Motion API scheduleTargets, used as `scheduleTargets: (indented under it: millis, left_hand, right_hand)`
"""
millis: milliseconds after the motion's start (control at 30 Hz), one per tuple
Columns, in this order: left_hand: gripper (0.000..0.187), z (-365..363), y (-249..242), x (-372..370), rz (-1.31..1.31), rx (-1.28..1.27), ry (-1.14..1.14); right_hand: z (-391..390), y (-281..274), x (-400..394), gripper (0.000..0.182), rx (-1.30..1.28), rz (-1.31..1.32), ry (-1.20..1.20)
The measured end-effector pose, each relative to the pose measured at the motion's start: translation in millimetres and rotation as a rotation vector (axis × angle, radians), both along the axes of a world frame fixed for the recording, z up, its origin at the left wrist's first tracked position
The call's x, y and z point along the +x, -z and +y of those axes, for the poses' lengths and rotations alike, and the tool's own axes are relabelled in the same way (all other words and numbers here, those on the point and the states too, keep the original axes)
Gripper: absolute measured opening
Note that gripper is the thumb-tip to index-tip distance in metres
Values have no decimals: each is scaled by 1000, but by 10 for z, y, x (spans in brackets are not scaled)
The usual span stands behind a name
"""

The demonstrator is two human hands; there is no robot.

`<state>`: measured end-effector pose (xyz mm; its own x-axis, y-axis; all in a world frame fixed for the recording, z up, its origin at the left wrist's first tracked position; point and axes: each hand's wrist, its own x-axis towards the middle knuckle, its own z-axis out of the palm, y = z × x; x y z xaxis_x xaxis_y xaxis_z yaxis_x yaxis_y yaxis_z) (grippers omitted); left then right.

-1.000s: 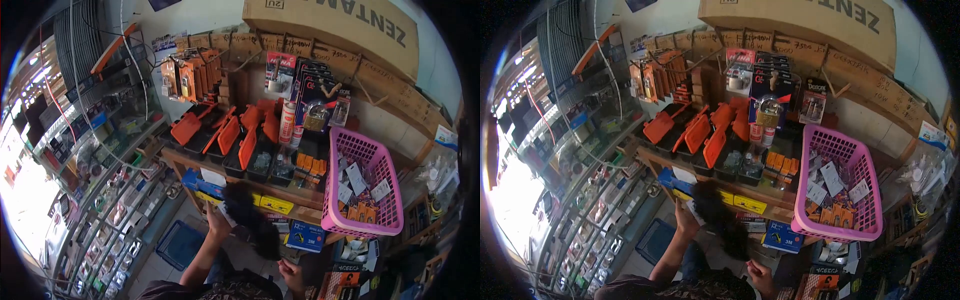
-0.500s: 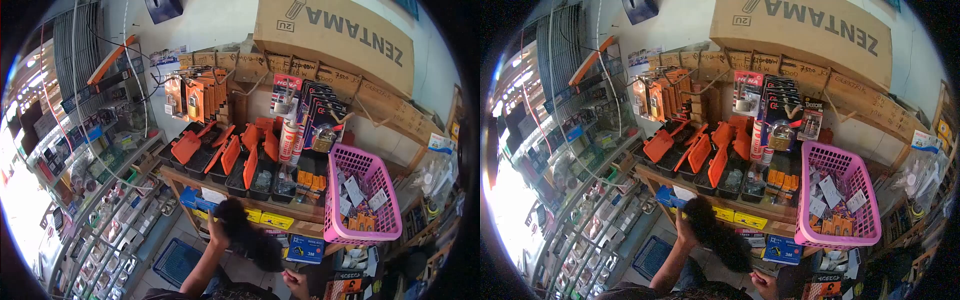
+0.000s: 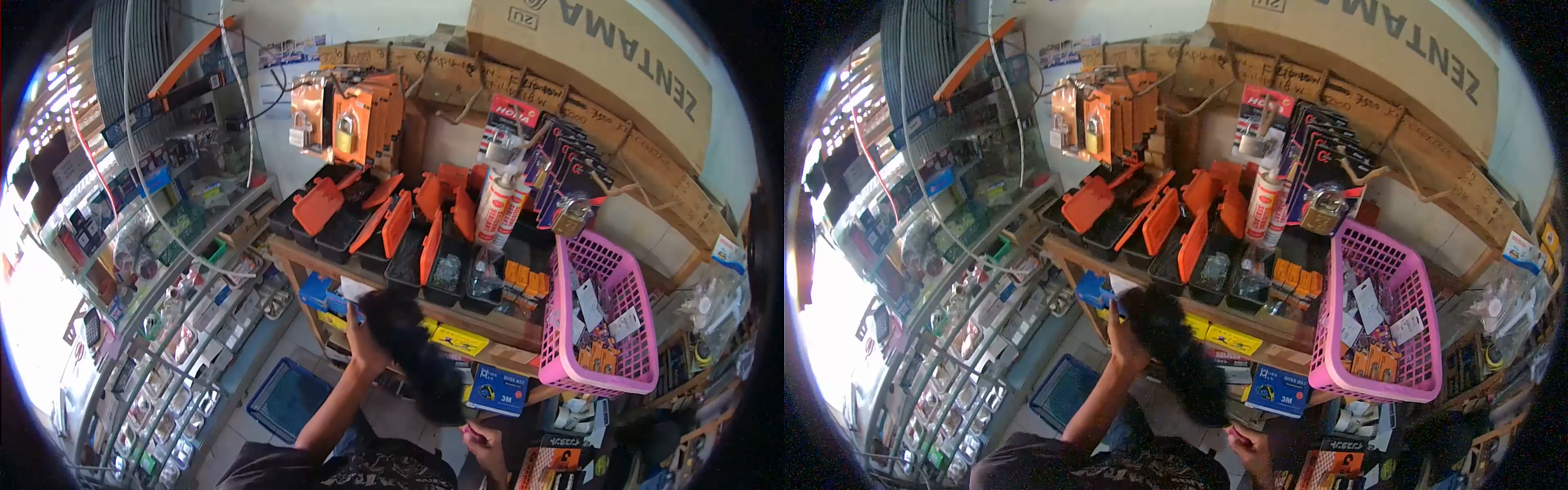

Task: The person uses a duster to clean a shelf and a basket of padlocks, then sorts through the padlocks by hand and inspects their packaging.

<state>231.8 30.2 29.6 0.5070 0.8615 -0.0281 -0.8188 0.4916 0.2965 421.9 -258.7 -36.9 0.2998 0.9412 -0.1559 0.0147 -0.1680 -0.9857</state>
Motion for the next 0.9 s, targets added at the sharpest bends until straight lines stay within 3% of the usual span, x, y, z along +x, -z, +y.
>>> scheduleTargets:
  millis: [67,133,200,233,267,333,367,400,500,533,600,633,700,733,800,867,900]
  left_hand:
    - [81,53,70,-22,-22,84,13]
    - [83,54,-32,-30,-43,179,31]
    - [82,-72,-205,-21,86,-54,-24]
    - [84,67,-29,-37,-450,327,240]
    - [84,82,162,-42,-450,323,247]
    - [82,-84,-130,-20,103,-6,-94]
    - [82,-94,-137,-28,18,-7,-27]
    - [79,-132,-198,-28,106,-55,-74]
    - [74,-119,-60,-29,10,95,-30]
    - [73,-187,-234,-2,-24,39,-11]
    - [66,-33,147,-29,-197,284,181]
    - [66,-6,388,11,-192,278,188]
    - [55,26,742,134,743,484,-370]
    - [55,-38,601,141,743,484,-359]
    - [48,-227,32,100,110,100,8]
    - [53,-309,-112,199,132,75,28]
    - [56,-343,-74,155,106,55,93]
  right_hand:
    - [-7,-61,-12,27,26,-57,-20]
    - [-4,-75,-14,27,59,-64,109]
    - [-12,-144,-16,27,54,-114,78]
    - [-13,-184,-13,27,59,-167,55]
    - [-28,-198,-12,27,67,-219,38]
    - [-25,-78,-5,30,166,-238,138]
    - [-33,-120,-22,32,112,-187,65]
    - [-64,-165,-35,34,58,-133,-2]
    - [-83,-194,-27,35,95,-202,78]
    - [-91,-204,-33,35,108,-227,114]
    - [-181,-171,-23,34,70,-135,57]
    - [-229,-190,-4,34,66,-135,22]
    - [-291,-418,63,34,88,-183,20]
    - [-386,-657,106,34,83,-181,30]
    - [-630,-1137,265,33,-2,-507,62]
    - [-827,-1434,547,32,383,-680,153]
    - [-996,-1674,622,31,341,-785,246]
